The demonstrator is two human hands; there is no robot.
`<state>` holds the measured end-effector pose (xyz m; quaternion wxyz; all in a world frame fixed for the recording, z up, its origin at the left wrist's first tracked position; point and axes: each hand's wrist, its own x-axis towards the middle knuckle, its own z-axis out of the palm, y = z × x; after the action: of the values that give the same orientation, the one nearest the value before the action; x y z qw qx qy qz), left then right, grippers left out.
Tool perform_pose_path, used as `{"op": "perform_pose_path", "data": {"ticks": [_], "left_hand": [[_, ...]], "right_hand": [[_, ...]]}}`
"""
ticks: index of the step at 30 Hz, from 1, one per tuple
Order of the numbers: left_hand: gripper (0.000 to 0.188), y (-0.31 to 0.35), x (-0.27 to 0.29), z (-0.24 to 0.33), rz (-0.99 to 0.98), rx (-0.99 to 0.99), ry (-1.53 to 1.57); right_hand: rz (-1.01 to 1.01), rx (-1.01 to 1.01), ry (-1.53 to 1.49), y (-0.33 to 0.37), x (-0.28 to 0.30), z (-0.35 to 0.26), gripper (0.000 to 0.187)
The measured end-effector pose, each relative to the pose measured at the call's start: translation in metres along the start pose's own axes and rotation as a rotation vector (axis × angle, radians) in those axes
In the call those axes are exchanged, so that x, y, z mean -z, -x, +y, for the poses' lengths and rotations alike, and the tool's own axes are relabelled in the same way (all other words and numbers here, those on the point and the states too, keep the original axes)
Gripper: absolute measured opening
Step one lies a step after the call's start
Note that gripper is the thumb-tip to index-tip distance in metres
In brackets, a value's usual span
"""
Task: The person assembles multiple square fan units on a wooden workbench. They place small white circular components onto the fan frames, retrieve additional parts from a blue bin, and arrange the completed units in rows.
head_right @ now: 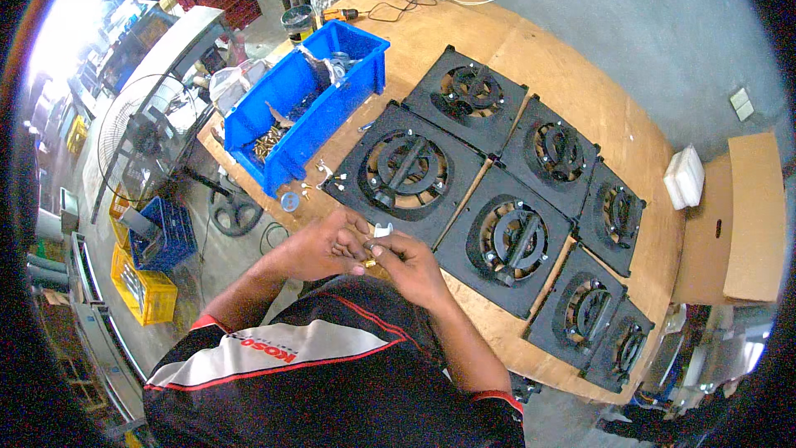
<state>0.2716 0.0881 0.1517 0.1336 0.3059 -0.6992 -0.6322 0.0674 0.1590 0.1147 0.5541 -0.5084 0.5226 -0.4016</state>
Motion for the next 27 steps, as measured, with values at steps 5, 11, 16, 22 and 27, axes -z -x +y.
{"op": "perform_pose_path", "data": {"ticks": [5,11,16,22,27], "left_hand": [[0.051,-0.004,-0.006,0.005,-0.031,0.090,0.059],[0.035,-0.015,-0.015,-0.016,-0.094,0.046,0.346],[0.029,-0.020,-0.014,-0.017,-0.132,0.047,0.386],[0.025,-0.013,-0.008,-0.004,-0.074,0.071,0.242],[0.026,-0.011,-0.005,0.011,-0.019,-0.199,-0.138]], "right_hand": [[0.021,-0.002,-0.172,0.012,-0.005,0.007,0.021],[0.029,0.025,0.091,0.023,-0.002,-0.009,0.022],[0.049,0.163,0.040,0.026,0.000,-0.011,0.024],[0.005,0.135,-0.259,0.029,0.002,-0.013,0.036],[0.084,0.161,-0.101,0.029,0.003,-0.007,0.035]]}}
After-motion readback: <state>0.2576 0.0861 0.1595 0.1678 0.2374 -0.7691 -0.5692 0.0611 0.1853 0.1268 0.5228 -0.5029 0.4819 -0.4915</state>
